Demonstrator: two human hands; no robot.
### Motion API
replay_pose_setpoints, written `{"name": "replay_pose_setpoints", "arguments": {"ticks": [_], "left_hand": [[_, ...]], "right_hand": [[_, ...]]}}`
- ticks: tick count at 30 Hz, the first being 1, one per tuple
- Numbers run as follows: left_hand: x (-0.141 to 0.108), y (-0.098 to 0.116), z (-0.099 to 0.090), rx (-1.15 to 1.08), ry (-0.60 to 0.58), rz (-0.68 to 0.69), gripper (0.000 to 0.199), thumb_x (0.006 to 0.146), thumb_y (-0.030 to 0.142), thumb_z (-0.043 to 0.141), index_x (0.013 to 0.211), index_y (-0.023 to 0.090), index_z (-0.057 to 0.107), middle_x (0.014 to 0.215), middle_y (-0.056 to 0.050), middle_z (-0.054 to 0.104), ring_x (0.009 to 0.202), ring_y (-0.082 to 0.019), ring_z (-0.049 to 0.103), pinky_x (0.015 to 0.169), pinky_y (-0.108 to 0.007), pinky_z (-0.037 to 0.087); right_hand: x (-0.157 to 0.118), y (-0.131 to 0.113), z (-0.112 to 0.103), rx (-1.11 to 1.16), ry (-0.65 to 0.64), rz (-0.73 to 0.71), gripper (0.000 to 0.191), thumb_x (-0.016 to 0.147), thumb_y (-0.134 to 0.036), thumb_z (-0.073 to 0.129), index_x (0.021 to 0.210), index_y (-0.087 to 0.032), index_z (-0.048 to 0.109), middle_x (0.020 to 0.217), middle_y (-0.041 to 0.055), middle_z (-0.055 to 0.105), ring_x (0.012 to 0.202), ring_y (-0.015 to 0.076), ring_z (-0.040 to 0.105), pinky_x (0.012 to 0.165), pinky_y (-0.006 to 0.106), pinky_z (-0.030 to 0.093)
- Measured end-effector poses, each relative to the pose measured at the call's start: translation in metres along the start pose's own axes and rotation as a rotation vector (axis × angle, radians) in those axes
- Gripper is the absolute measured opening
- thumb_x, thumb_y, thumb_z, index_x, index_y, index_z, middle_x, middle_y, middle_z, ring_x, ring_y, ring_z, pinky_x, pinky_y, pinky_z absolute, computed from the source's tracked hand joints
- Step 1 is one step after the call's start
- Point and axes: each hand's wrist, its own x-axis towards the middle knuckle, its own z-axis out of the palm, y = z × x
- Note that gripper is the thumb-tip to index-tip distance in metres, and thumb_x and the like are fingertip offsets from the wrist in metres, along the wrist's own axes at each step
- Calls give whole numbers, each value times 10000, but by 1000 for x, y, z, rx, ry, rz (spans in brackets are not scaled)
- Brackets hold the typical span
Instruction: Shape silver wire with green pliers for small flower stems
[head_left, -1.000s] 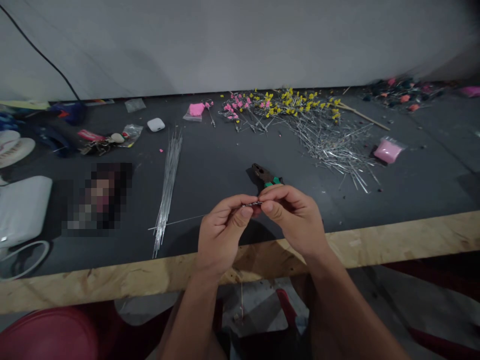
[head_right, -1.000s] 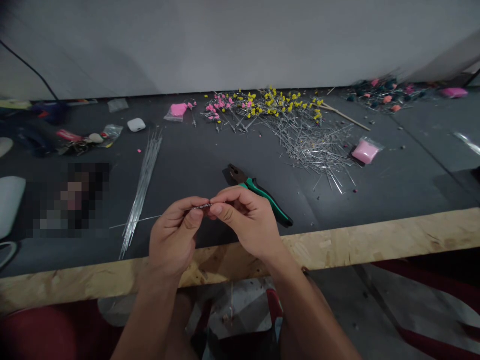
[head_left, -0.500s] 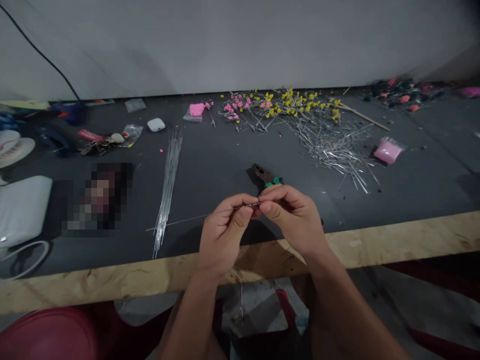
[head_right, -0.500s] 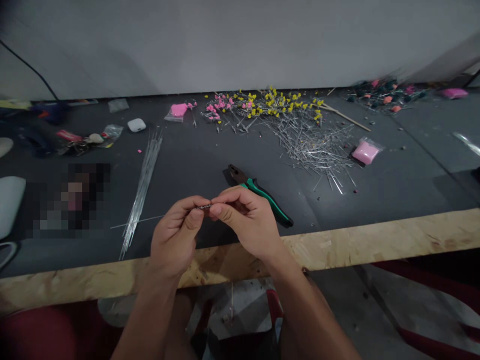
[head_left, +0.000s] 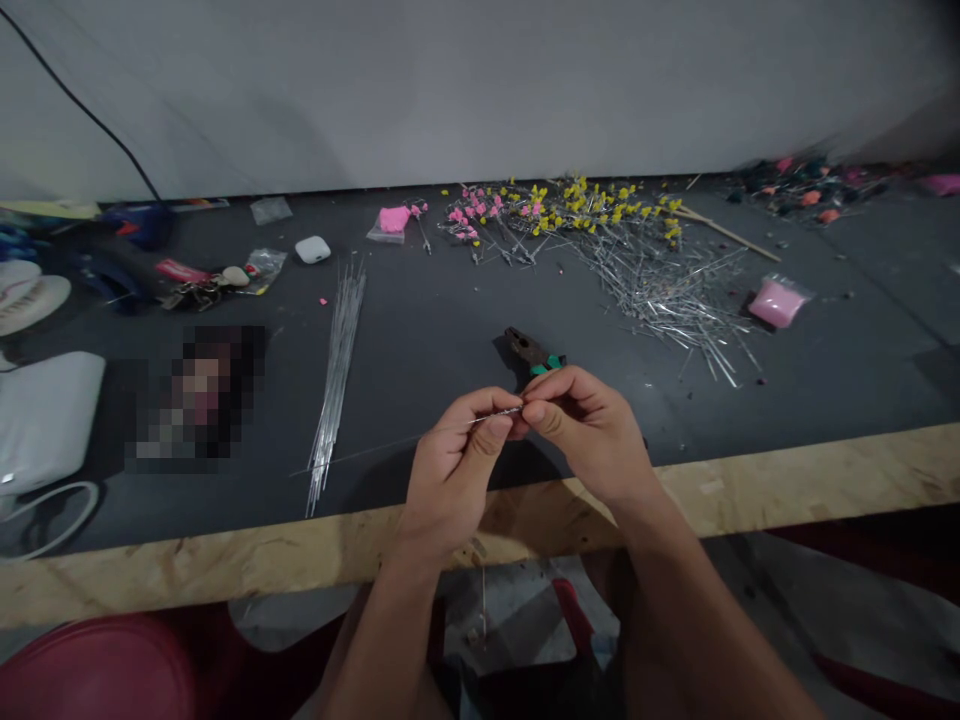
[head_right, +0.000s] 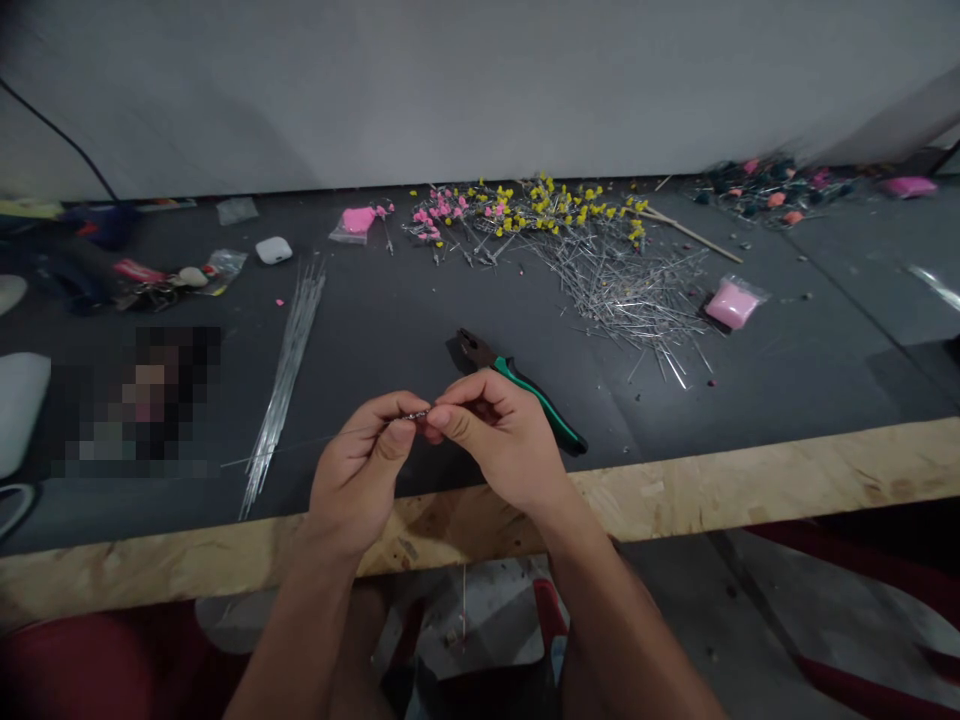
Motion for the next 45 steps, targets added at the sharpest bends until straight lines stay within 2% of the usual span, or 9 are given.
{"name": "replay_pose_setpoints", "arguments": {"ticks": [10,15,21,25,30,38,42,45], "left_hand": [[-2,-2,2,-41,-35,-26,147,858,306,603,931,213,690,846,-20,700,794,-122,654,750,-221,526],[-3,0,7,0,29,-42,185,836,333,628,938,194,694,858,-35,723,780,-138,672,742,-245,539],[-2,-2,8,112,72,11,125,817,268,659,926,251,717,886,4,732,809,-113,670,749,-198,528],[0,-4,8,136,155,53,90,816,266,659,877,248,721,845,16,729,772,-96,665,719,-177,526],[0,-7,8,80,192,59,73,809,266,668,859,251,719,840,26,725,773,-80,654,718,-155,514],[1,-8,7,62,140,25,68,799,258,679,853,261,720,836,31,717,780,-72,647,733,-152,504],[1,-8,7,1,164,-14,149,767,261,710,915,247,702,822,19,715,745,-77,650,706,-162,517],[1,-8,7,-28,189,-15,148,747,260,725,888,225,696,788,13,707,712,-80,649,675,-167,523]], "right_hand": [[-1,-4,-7,-54,-20,20,128,773,-289,721,726,-217,626,638,-24,663,633,120,635,634,261,516],[-3,-4,-7,-72,23,63,143,785,-318,704,722,-217,626,667,-26,667,652,118,625,656,261,501],[-8,-3,-3,-48,45,86,124,801,-305,693,730,-223,631,690,-30,654,670,98,594,640,223,479],[-10,0,-2,-71,51,113,80,782,-296,715,786,-238,659,739,-44,649,690,73,566,643,184,466],[-12,3,-1,-103,42,78,95,790,-264,710,879,-274,679,835,-54,683,773,68,600,723,177,479],[-12,4,-2,-119,98,43,31,817,-260,680,847,-267,683,803,-42,684,747,78,606,694,184,492],[-11,4,-1,-151,99,11,24,820,-244,674,828,-263,684,793,-41,685,739,80,611,690,190,494],[-11,4,-1,-161,99,0,22,817,-246,677,830,-261,685,781,-38,683,736,85,616,688,199,498]]}}
